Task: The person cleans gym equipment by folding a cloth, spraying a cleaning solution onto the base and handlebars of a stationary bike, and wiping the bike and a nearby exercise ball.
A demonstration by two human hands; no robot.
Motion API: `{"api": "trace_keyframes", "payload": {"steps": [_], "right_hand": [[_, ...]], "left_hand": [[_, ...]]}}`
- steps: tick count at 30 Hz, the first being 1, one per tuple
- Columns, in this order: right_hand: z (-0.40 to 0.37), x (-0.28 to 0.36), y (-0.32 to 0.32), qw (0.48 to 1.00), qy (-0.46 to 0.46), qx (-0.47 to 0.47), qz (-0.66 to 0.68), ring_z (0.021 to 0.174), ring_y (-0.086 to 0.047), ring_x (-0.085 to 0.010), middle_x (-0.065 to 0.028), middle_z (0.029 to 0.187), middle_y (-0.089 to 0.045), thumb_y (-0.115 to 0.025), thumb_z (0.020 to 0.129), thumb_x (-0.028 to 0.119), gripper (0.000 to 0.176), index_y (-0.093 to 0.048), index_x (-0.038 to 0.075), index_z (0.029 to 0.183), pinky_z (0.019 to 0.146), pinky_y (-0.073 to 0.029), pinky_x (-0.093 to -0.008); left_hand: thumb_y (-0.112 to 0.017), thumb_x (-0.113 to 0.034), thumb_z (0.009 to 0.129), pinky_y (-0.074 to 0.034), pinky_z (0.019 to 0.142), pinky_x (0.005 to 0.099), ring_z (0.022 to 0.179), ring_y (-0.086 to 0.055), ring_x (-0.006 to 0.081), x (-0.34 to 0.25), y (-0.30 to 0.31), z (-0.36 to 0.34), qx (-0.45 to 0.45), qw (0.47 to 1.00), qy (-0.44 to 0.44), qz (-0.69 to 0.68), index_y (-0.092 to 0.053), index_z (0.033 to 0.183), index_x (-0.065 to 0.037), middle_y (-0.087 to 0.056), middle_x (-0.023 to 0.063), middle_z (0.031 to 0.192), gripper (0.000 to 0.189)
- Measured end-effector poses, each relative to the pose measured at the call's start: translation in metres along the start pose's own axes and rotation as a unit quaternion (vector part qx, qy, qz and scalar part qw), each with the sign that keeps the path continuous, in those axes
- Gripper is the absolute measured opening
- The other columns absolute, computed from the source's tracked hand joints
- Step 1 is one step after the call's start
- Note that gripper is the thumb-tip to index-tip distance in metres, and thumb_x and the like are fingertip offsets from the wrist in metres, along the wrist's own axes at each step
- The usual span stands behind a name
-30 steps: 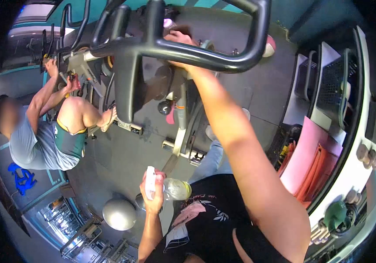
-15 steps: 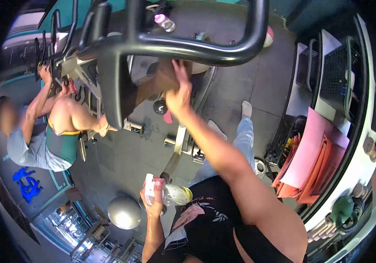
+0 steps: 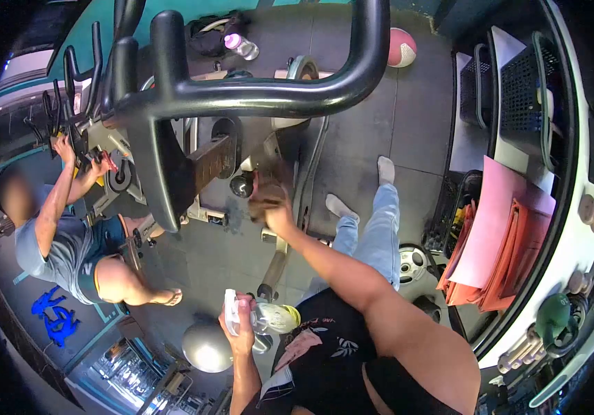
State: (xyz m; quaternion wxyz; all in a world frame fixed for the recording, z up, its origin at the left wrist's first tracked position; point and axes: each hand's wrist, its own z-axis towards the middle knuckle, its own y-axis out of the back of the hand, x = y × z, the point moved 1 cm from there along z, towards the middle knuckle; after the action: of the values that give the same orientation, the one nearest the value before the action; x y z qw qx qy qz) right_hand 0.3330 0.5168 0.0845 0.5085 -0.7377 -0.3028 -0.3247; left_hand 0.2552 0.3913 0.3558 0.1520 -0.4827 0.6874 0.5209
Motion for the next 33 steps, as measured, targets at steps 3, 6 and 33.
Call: {"api": "trace_keyframes", "payload": {"steps": [3,6,33], "right_hand": [[-0.006,-0.043,0.058,0.946,-0.210,-0.236,0.073,0.114,-0.058,-0.0207,-0.0092,0.128,-0.060,-0.051,0.098,0.022,0.037,-0.056,0.002,0.129,0.102,-0.042,-0.0325],[0.116,-0.002,0.092,0.937,0.027,-0.254,0.240,0.109,-0.060,-0.0224,-0.0113,0.124,-0.063,-0.044,0.098,0.014,0.033,-0.058,0.001,0.124,0.093,-0.048,-0.0347],[0.018,0.490,0.230,0.945,-0.181,-0.011,-0.272,0.101,-0.063,-0.0250,-0.0133,0.116,-0.064,-0.061,0.086,0.011,0.043,-0.054,-0.006,0.125,0.089,-0.051,-0.0358]], "left_hand": [[-0.058,-0.026,0.094,-0.047,0.072,0.0307,0.077,-0.058,0.0165,-0.001,-0.002,0.009,0.040,0.998,-0.022,0.040,-0.063,0.087,0.003,-0.060,0.0072,0.081,0.030],[-0.059,-0.026,0.094,-0.046,0.072,0.0307,0.077,-0.057,0.0166,-0.005,-0.005,0.008,0.015,1.000,-0.018,0.019,-0.063,0.088,0.003,-0.060,0.0078,0.081,0.030],[-0.064,-0.014,0.087,-0.048,0.061,0.0401,0.068,-0.061,0.0330,-0.225,-0.107,0.060,-0.049,0.925,-0.372,-0.057,-0.064,0.082,0.000,-0.061,0.0154,0.078,0.015]]}}
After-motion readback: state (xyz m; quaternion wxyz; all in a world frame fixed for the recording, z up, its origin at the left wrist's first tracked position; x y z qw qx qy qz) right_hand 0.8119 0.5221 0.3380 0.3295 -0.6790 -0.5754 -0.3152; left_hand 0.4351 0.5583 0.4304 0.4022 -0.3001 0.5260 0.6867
